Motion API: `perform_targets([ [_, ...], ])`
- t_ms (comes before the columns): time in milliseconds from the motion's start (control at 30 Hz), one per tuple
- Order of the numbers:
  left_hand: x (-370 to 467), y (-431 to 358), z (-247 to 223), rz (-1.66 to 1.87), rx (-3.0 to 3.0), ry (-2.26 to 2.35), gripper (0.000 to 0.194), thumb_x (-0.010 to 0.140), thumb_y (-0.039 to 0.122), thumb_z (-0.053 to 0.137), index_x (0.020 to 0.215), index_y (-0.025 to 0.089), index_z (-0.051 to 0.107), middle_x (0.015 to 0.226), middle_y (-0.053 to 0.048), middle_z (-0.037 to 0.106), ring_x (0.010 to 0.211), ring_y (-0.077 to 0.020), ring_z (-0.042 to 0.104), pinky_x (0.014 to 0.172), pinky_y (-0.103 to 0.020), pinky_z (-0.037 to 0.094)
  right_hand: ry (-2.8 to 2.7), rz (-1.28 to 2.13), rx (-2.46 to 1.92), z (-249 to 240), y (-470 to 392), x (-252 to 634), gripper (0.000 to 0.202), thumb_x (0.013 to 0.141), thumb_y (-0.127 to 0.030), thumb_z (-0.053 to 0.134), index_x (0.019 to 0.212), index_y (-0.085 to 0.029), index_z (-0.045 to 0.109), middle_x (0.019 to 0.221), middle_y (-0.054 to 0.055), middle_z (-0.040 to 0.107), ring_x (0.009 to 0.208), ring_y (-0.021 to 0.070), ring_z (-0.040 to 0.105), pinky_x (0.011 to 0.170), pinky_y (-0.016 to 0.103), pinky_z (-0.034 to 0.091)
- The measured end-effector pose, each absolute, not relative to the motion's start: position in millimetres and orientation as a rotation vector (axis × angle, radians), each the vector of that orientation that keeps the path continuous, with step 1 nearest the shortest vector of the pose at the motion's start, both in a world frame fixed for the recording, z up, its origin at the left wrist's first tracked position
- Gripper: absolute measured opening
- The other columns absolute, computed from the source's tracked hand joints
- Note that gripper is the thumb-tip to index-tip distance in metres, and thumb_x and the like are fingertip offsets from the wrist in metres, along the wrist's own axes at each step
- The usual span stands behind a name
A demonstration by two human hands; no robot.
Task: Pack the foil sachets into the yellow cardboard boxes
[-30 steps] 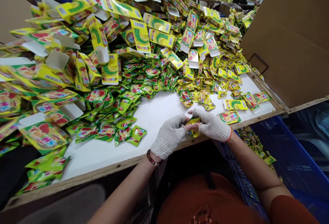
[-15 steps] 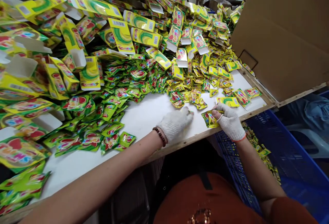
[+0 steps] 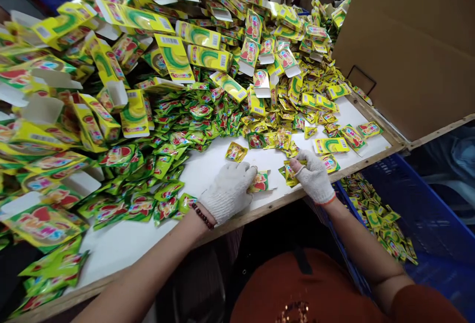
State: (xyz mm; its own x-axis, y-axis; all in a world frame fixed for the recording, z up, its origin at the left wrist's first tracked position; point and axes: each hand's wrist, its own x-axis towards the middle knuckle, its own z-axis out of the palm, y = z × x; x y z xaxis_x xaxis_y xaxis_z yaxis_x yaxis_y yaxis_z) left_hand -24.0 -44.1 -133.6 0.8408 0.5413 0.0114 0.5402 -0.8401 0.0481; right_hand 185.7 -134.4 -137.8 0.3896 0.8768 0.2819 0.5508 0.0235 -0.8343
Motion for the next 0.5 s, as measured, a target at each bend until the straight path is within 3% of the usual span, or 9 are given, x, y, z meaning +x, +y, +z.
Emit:
perform_targets([
  [233, -21.1, -73.3, -145.4, 0.497, 2.483, 1.127, 0.041, 0.071, 0.025, 0.061, 0.11, 0.016, 0.051, 0.097, -0.007, 0.059, 0.087, -0.0225, 0.06, 0.076, -0.034, 0.05, -1.267, 0.25, -1.682, -148.9, -120.0, 160.5, 0.029, 0.091, -0.045, 0.051, 0.077, -0.019, 0.052, 0.066, -0.001, 0.052, 0.06, 0.0123, 0.048, 0.06, 0.026, 0.035],
  [333, -19.7, -78.5, -158.0, 0.55, 2.471, 1.172, 0.045, 0.071, 0.03, 0.066, 0.11, 0.015, 0.05, 0.096, -0.008, 0.059, 0.084, -0.0239, 0.06, 0.072, -0.036, 0.051, -1.305, 0.233, -1.668, -151.1, -119.4, 161.0, 0.029, 0.092, -0.043, 0.051, 0.076, -0.019, 0.051, 0.066, -0.001, 0.051, 0.06, 0.0118, 0.046, 0.06, 0.025, 0.035],
  [500, -19.4, -74.8, -169.7, 0.768, 2.583, 1.148, 0.036, 0.073, 0.029, 0.066, 0.103, 0.017, 0.051, 0.092, -0.007, 0.058, 0.081, -0.0231, 0.059, 0.07, -0.034, 0.05, -1.482, 0.198, -1.706, -149.2, -121.3, 167.2, 0.027, 0.093, -0.04, 0.05, 0.074, -0.019, 0.052, 0.066, -0.001, 0.052, 0.061, 0.0121, 0.046, 0.06, 0.025, 0.033],
])
